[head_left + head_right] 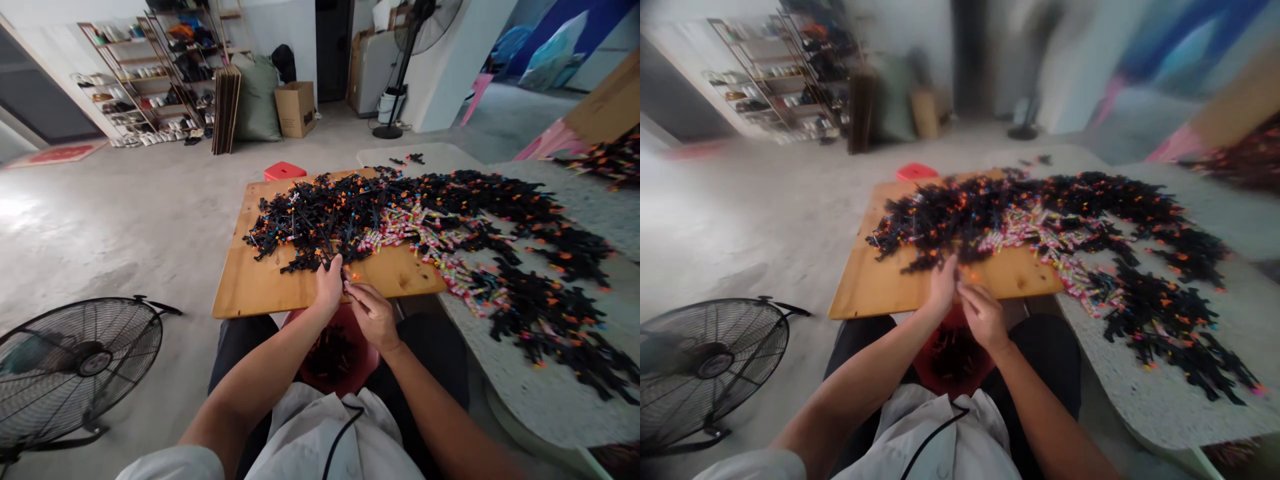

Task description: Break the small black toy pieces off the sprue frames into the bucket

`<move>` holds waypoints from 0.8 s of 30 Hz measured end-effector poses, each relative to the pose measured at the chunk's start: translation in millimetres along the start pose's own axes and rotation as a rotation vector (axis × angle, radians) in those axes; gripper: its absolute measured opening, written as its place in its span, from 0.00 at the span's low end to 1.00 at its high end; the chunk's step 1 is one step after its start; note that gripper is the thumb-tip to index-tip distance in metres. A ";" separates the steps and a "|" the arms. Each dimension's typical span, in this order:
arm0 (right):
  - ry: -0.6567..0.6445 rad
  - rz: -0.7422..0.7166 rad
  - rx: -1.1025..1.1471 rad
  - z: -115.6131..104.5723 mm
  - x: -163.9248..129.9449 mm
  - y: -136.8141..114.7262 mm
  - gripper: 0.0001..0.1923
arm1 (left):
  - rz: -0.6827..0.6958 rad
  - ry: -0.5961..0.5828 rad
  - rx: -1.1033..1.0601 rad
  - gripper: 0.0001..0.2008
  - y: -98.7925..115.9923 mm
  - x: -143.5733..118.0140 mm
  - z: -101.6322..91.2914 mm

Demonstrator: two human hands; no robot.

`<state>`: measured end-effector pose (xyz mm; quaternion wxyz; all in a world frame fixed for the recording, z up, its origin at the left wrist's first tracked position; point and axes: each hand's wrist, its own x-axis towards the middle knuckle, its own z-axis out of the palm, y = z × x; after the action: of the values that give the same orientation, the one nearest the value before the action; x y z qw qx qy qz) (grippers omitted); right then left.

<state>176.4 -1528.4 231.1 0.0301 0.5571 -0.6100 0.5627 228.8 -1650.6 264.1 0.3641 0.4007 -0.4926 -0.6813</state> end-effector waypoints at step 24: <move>-0.311 0.561 -0.798 -35.9 130.4 118.1 0.17 | 0.642 -0.377 1.501 0.22 3.8 63.0 25.6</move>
<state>21.8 -1616.7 253.6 -0.0029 0.3944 -0.9006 0.1828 180.0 -1697.9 261.0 0.0888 0.2563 -0.9582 -0.0913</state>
